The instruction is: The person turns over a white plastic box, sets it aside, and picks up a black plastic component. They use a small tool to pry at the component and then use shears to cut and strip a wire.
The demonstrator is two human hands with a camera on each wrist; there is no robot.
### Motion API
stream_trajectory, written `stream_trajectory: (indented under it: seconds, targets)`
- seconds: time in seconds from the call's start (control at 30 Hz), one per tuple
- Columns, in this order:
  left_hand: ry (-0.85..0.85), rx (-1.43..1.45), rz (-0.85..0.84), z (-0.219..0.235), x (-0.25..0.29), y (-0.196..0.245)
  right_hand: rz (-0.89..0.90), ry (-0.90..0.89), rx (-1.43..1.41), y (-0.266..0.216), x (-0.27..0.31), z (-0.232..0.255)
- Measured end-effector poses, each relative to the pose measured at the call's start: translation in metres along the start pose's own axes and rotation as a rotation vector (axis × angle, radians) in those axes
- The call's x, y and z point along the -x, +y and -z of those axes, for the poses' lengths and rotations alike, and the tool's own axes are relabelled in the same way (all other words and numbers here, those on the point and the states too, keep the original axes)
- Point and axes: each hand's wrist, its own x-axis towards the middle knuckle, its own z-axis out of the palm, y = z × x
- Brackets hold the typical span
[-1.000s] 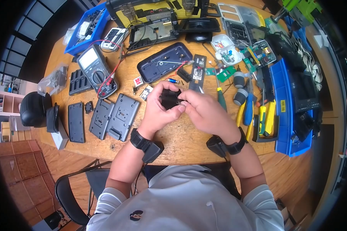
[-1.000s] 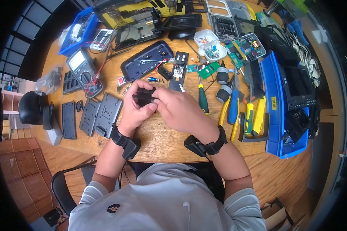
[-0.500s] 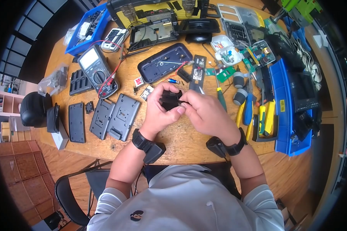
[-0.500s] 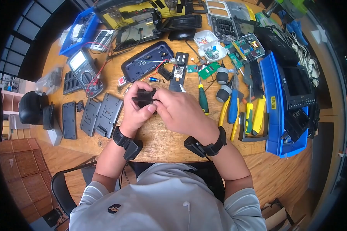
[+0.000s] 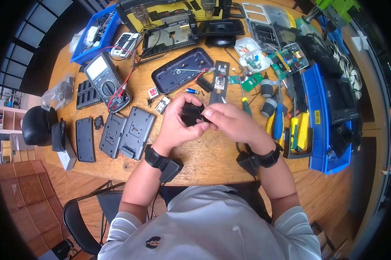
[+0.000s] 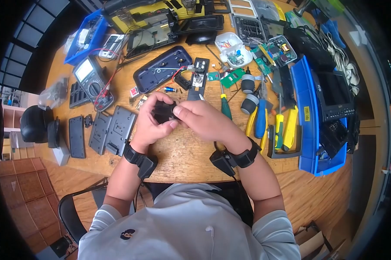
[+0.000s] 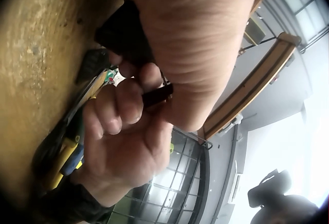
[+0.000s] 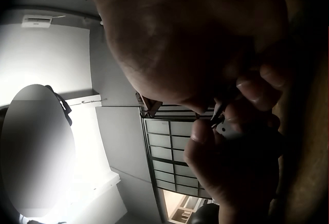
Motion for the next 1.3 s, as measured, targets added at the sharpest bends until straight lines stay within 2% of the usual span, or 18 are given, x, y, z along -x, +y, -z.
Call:
stream_trajectory:
  seconds: [0.07, 0.1, 0.17, 0.2, 0.27, 0.3, 0.37, 0.5, 0.57, 0.67, 0.8, 0.87, 1.1, 1.17, 1.3]
  targets:
    - [-0.059, -0.069, 0.003, 0.000, 0.000, 0.002, -0.158, -0.061, 0.003, 0.000, 0.000, 0.001]
    - [-0.057, -0.069, 0.001, 0.000, 0.000, 0.003, -0.157, -0.062, 0.006, -0.004, 0.000, 0.003]
    - [-0.109, -0.077, 0.112, 0.001, 0.002, 0.005, -0.359, -0.091, -0.121, -0.017, 0.002, 0.003]
    - [-0.108, -0.078, 0.111, 0.001, 0.002, 0.003, -0.358, -0.092, -0.120, -0.018, 0.002, 0.003]
    - [-0.072, 0.095, 0.095, 0.000, 0.002, -0.001, -0.486, -0.101, -0.179, -0.020, 0.002, 0.004]
    - [-0.076, 0.095, 0.093, 0.000, 0.002, -0.001, -0.485, -0.096, -0.179, -0.017, 0.003, 0.006]
    - [-0.093, 0.071, 0.057, 0.001, 0.002, -0.001, -0.462, -0.274, -0.436, -0.006, 0.000, 0.013]
    - [-0.157, -0.125, -0.051, 0.010, -0.001, 0.004, -0.410, -0.291, -0.418, 0.004, 0.000, 0.005]
    - [-0.187, -0.210, -0.106, 0.010, -0.002, 0.010, -0.273, -0.331, -0.473, 0.007, 0.001, 0.003]
    - [-0.215, -0.219, -0.100, 0.014, -0.002, 0.011, -0.333, -0.402, -0.519, 0.005, 0.002, 0.006]
    - [-0.184, -0.126, -0.103, 0.016, -0.002, 0.010, -0.388, -0.385, -0.587, -0.006, 0.003, 0.001]
    - [-0.186, -0.035, -0.038, 0.018, -0.001, 0.013, -0.530, -0.383, -0.702, -0.009, 0.002, 0.001]
    - [-0.183, 0.065, 0.039, 0.020, -0.001, 0.016, -0.572, -0.293, -0.834, -0.010, 0.001, -0.009]
    - [-0.192, -0.039, 0.013, 0.023, -0.002, 0.014, -0.557, -0.231, -0.855, -0.007, 0.000, -0.011]
    - [-0.191, 0.003, 0.037, 0.024, -0.002, 0.016, -0.512, -0.220, -0.815, -0.004, 0.000, -0.014]
